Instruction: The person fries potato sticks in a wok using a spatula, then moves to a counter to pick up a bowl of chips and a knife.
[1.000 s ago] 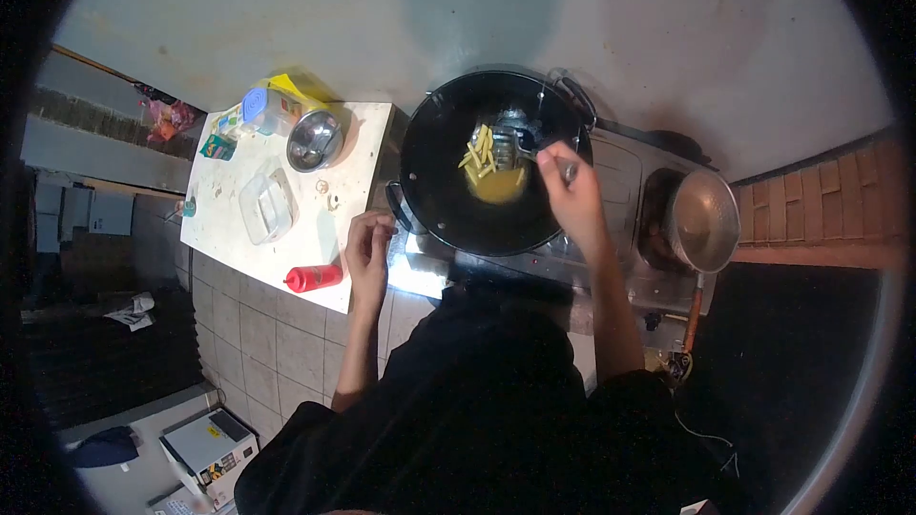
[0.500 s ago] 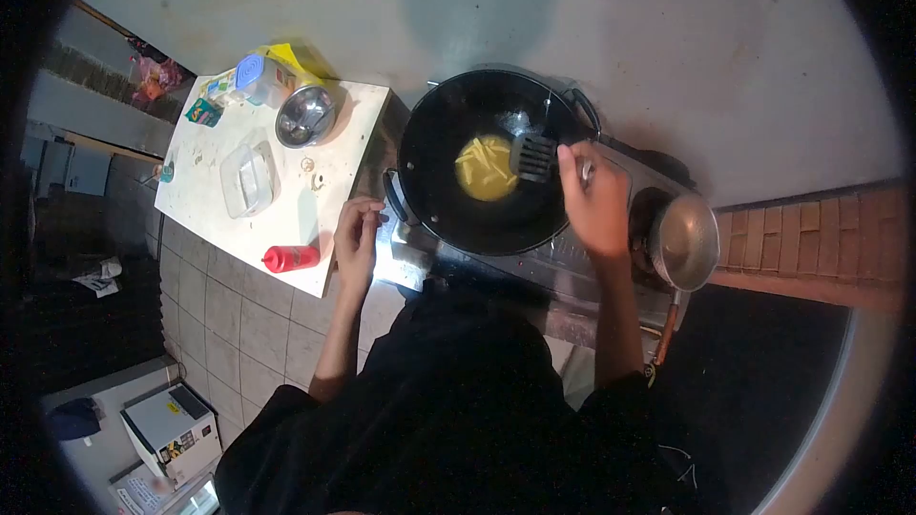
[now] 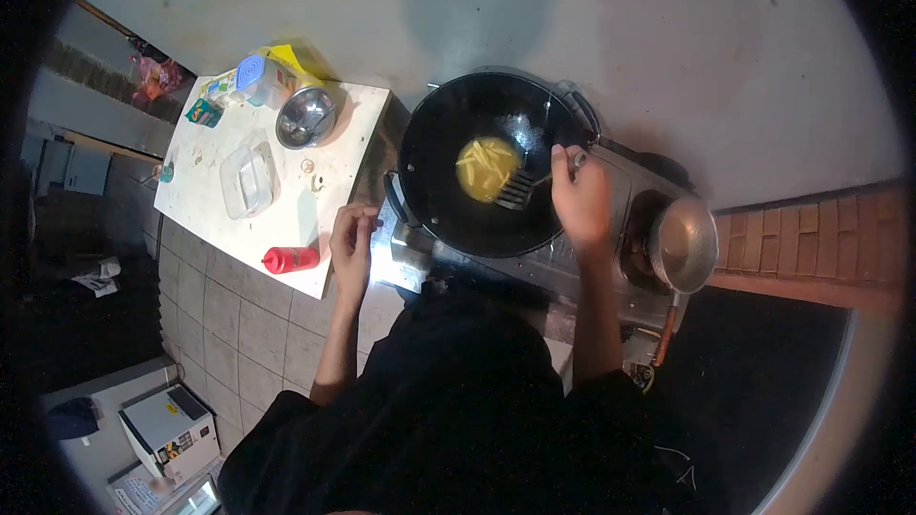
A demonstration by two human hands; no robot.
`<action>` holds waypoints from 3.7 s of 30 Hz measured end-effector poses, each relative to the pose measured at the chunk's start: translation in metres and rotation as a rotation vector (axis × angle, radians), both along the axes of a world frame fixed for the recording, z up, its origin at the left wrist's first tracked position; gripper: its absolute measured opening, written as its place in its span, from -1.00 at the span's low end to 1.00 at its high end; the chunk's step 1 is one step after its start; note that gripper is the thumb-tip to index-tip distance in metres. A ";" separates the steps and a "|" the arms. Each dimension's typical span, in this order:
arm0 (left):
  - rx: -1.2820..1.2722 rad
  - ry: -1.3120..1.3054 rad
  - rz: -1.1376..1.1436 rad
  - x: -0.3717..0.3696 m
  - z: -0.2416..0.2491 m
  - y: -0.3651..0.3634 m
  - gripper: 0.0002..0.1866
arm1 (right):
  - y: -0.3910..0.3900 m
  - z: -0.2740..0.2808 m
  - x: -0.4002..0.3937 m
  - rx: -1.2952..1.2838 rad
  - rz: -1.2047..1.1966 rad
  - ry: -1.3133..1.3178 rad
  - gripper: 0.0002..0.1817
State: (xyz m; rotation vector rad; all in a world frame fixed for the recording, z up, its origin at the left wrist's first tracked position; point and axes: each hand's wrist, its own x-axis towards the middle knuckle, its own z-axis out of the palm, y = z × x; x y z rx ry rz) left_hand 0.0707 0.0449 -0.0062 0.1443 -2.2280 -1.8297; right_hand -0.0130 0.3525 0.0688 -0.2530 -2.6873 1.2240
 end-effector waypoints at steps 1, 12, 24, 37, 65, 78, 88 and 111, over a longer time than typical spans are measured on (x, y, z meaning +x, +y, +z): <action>-0.002 -0.009 -0.001 0.001 0.000 -0.001 -0.85 | -0.003 -0.006 0.002 -0.053 -0.025 -0.025 -0.63; 0.012 -0.022 -0.028 -0.003 0.003 0.008 -0.84 | -0.015 -0.062 0.011 -0.723 -0.139 -0.020 -0.68; 0.022 -0.020 -0.035 -0.002 0.008 0.011 -0.83 | 0.003 -0.048 0.009 -0.610 -0.073 0.061 -0.65; 0.016 0.000 -0.060 0.001 0.009 0.017 -0.83 | 0.021 -0.015 0.016 -0.369 -0.005 -0.065 -0.62; 0.050 0.020 0.016 0.016 0.009 0.011 -0.80 | 0.043 -0.008 -0.016 -0.114 0.158 -0.030 -0.64; 0.058 0.016 -0.041 0.010 0.005 0.008 -0.82 | 0.027 -0.064 -0.014 -0.589 0.080 -0.152 -0.71; 0.047 -0.012 -0.053 0.002 0.002 0.010 -0.82 | 0.014 -0.079 -0.012 -0.818 0.133 -0.115 -0.66; 0.083 0.008 -0.009 -0.002 0.001 0.005 -0.84 | 0.059 0.005 -0.021 -0.341 0.142 -0.071 -0.74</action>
